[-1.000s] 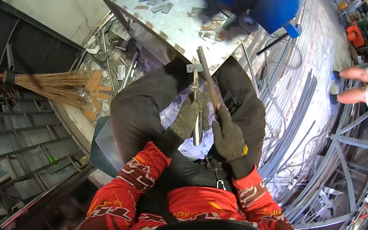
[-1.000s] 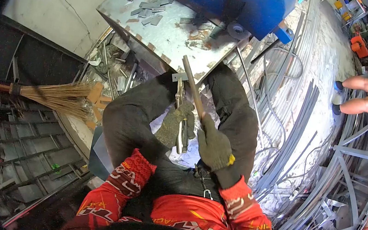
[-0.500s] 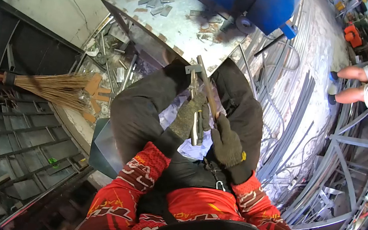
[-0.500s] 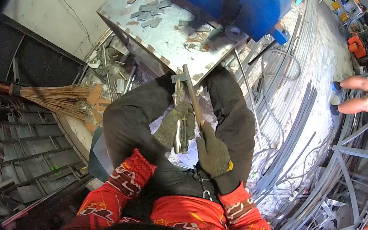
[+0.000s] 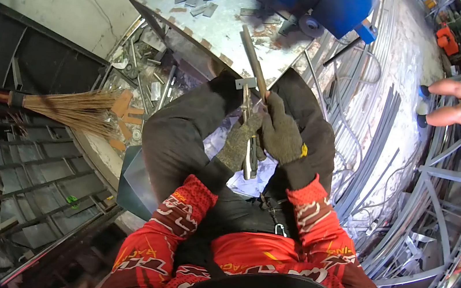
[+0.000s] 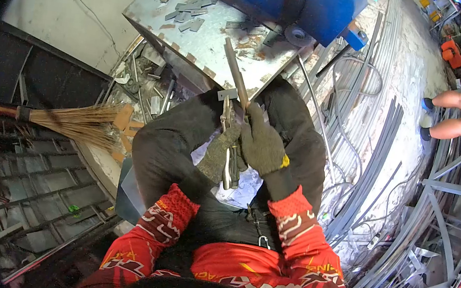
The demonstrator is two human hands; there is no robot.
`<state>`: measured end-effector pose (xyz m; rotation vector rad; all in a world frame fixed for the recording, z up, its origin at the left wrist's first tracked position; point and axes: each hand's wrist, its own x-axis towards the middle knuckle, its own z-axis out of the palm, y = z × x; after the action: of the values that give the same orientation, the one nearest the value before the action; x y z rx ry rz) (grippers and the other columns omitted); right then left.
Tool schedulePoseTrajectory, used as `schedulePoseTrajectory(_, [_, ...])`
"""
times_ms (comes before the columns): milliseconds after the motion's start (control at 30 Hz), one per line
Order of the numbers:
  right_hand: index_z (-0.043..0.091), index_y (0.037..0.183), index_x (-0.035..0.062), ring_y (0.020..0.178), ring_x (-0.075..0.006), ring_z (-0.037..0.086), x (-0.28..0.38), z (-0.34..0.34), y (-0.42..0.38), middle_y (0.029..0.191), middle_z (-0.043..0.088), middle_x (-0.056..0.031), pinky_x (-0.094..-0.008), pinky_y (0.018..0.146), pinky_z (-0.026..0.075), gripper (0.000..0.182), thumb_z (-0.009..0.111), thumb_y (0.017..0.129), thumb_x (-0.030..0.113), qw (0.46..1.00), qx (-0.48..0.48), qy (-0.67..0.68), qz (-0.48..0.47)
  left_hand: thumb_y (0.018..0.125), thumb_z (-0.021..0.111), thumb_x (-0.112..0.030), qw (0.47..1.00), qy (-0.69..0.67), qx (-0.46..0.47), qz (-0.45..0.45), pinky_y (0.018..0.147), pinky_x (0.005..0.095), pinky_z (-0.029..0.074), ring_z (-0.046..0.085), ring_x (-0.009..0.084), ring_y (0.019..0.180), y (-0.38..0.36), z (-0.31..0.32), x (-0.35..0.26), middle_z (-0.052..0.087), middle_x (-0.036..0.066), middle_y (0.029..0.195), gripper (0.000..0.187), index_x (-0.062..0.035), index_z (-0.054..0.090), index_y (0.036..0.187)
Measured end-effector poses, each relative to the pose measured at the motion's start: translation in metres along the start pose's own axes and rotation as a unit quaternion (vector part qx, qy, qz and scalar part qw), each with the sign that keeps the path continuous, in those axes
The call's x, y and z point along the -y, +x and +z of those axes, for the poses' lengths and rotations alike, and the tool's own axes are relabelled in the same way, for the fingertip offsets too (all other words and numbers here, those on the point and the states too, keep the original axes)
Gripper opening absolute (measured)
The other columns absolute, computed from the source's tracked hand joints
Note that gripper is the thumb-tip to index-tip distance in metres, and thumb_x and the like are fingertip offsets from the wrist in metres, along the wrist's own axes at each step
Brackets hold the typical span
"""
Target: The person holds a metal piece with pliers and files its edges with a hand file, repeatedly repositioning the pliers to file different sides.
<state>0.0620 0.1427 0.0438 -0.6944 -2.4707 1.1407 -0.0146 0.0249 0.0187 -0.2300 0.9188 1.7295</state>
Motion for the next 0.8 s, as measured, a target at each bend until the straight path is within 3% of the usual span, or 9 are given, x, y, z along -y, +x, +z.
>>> schedulePoseTrajectory(100, [0.046,0.145,0.0111,0.083,-0.0488,0.068,0.000,-0.005,-0.007,0.094,0.069,-0.0287,-0.0589,0.071,0.053,0.046,0.055,0.102,0.025,1.000,-0.001,-0.018,-0.004,0.106,0.062,-0.040,0.999,-0.006,0.023,-0.035,0.042,0.0282,0.049,0.059,0.0149,0.047,-0.002,-0.004,-0.005,0.065,0.001,0.074,0.025,-0.0147,0.064,0.107])
schedulePoseTrajectory(167, [0.045,0.147,0.0112,0.084,-0.0503,0.068,0.008,-0.022,-0.045,0.097,0.070,-0.0286,-0.0580,0.072,0.054,0.047,0.056,0.103,0.024,0.993,0.068,-0.026,0.090,0.106,0.061,-0.039,0.993,-0.072,0.038,-0.082,0.044,0.0298,0.052,0.061,0.0150,0.051,0.008,-0.016,0.000,0.067,0.002,0.078,0.024,-0.0152,0.064,0.108])
schedulePoseTrajectory(233, [0.044,0.148,0.0101,0.085,-0.0485,0.069,0.009,-0.031,-0.086,0.098,0.070,-0.0275,-0.0546,0.074,0.055,0.049,0.056,0.103,0.022,0.992,0.073,0.000,0.107,0.107,0.058,-0.040,0.965,-0.170,0.181,-0.082,0.049,0.0360,0.055,0.064,0.0178,0.057,0.020,-0.038,0.016,0.067,0.002,0.083,0.026,-0.0150,0.063,0.111])
schedulePoseTrajectory(267, [0.043,0.150,0.0091,0.085,-0.0466,0.070,0.009,-0.034,-0.101,0.098,0.071,-0.0265,-0.0513,0.076,0.056,0.050,0.057,0.103,0.019,0.990,0.066,0.031,0.119,0.106,0.058,-0.045,0.966,-0.187,0.150,-0.094,0.049,0.0376,0.053,0.064,0.0217,0.059,0.028,-0.046,0.020,0.065,0.006,0.079,0.041,-0.0071,0.061,0.122])
schedulePoseTrajectory(367, [0.042,0.151,0.0058,0.090,-0.0410,0.072,-0.008,-0.027,-0.126,0.101,0.070,-0.0239,-0.0445,0.082,0.055,0.050,0.057,0.103,0.013,0.993,-0.006,0.083,0.078,0.106,0.055,-0.052,0.978,-0.094,0.175,-0.061,0.052,0.0391,0.051,0.059,0.0215,0.059,0.002,-0.025,-0.006,0.060,0.006,0.078,0.052,-0.0046,0.059,0.126])
schedulePoseTrajectory(400, [0.041,0.151,0.0035,0.096,-0.0364,0.071,0.002,-0.035,-0.120,0.107,0.068,-0.0234,-0.0419,0.086,0.054,0.051,0.056,0.103,0.011,0.985,0.011,0.106,0.134,0.105,0.052,-0.057,0.973,-0.112,0.189,-0.069,0.055,0.0410,0.049,0.056,0.0224,0.058,-0.001,-0.023,-0.011,0.056,0.007,0.078,0.061,-0.0025,0.056,0.131])
schedulePoseTrajectory(500, [0.042,0.151,0.0042,0.097,-0.0387,0.071,0.003,-0.035,-0.099,0.109,0.068,-0.0252,-0.0437,0.087,0.054,0.051,0.056,0.103,0.011,0.991,-0.056,0.093,0.076,0.105,0.050,-0.057,0.963,-0.077,0.252,-0.058,0.056,0.0418,0.049,0.056,0.0226,0.059,-0.007,-0.021,-0.026,0.055,0.006,0.077,0.064,-0.0011,0.053,0.136])
schedulePoseTrajectory(633, [0.042,0.153,0.0075,0.099,-0.0436,0.071,0.000,-0.035,-0.085,0.112,0.069,-0.0282,-0.0468,0.086,0.054,0.055,0.059,0.101,0.015,0.990,-0.031,0.106,0.082,0.106,0.050,-0.055,0.983,-0.046,0.168,-0.059,0.060,0.0446,0.054,0.060,0.0249,0.060,-0.004,-0.021,-0.017,0.060,0.008,0.079,0.063,-0.0011,0.051,0.139])
schedulePoseTrajectory(800, [0.042,0.154,0.0129,0.093,-0.0476,0.070,-0.008,-0.043,-0.091,0.106,0.070,-0.0281,-0.0516,0.079,0.054,0.057,0.061,0.100,0.019,0.998,0.017,0.034,0.049,0.101,0.060,-0.025,0.998,0.041,-0.009,-0.052,0.052,0.0428,0.059,0.061,0.0228,0.051,0.010,-0.023,-0.003,0.060,0.004,0.070,0.021,-0.0078,0.059,0.114])
